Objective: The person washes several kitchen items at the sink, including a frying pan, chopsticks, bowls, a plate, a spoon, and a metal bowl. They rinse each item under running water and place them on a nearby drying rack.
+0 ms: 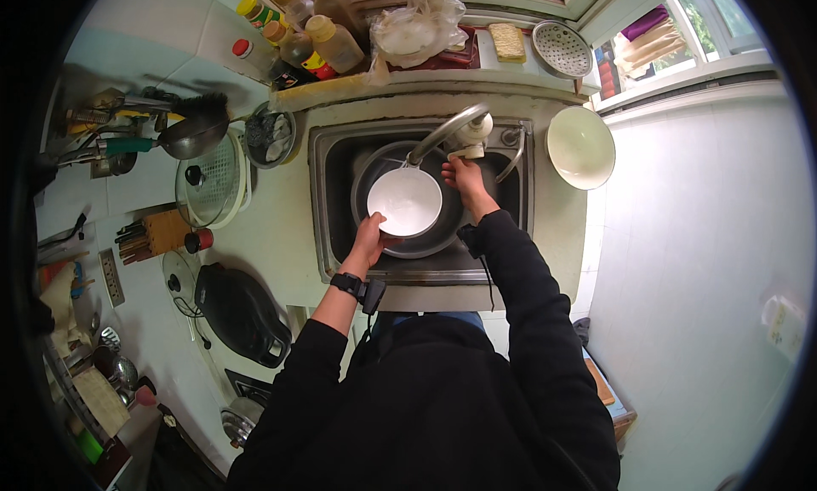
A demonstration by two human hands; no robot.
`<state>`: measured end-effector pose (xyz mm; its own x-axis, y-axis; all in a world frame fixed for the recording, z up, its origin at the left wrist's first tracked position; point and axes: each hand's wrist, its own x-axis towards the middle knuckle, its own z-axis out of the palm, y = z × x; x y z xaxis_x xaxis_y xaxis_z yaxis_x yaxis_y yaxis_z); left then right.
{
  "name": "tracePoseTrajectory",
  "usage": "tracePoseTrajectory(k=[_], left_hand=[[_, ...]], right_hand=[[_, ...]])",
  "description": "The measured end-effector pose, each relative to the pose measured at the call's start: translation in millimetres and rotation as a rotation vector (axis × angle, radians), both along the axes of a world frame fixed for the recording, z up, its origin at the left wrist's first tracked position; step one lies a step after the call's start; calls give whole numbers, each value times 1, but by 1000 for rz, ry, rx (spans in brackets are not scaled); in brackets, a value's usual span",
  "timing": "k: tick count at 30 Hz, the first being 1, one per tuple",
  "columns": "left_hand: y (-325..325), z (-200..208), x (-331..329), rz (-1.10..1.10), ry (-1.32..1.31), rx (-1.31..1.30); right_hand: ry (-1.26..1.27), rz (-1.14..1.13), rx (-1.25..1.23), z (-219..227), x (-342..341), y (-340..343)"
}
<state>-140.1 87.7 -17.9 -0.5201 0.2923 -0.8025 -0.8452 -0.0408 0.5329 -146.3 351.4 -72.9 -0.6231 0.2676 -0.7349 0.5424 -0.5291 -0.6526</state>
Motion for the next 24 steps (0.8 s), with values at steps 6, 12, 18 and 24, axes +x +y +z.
tracePoseTrajectory(k=[6,12,18,24], left_hand=[[-13,3,7,38,31,-72],[-26,1,9,30,220,-149],[-29,17,7,-32,734,-176],[-37,49,2,-61,1052,-263]], right_hand=[[79,-54,-6,6,-2,-7],[155,5,49,25,13,-23],[259,892,394,63,26,-45],[541,750,672,117,24,-60]])
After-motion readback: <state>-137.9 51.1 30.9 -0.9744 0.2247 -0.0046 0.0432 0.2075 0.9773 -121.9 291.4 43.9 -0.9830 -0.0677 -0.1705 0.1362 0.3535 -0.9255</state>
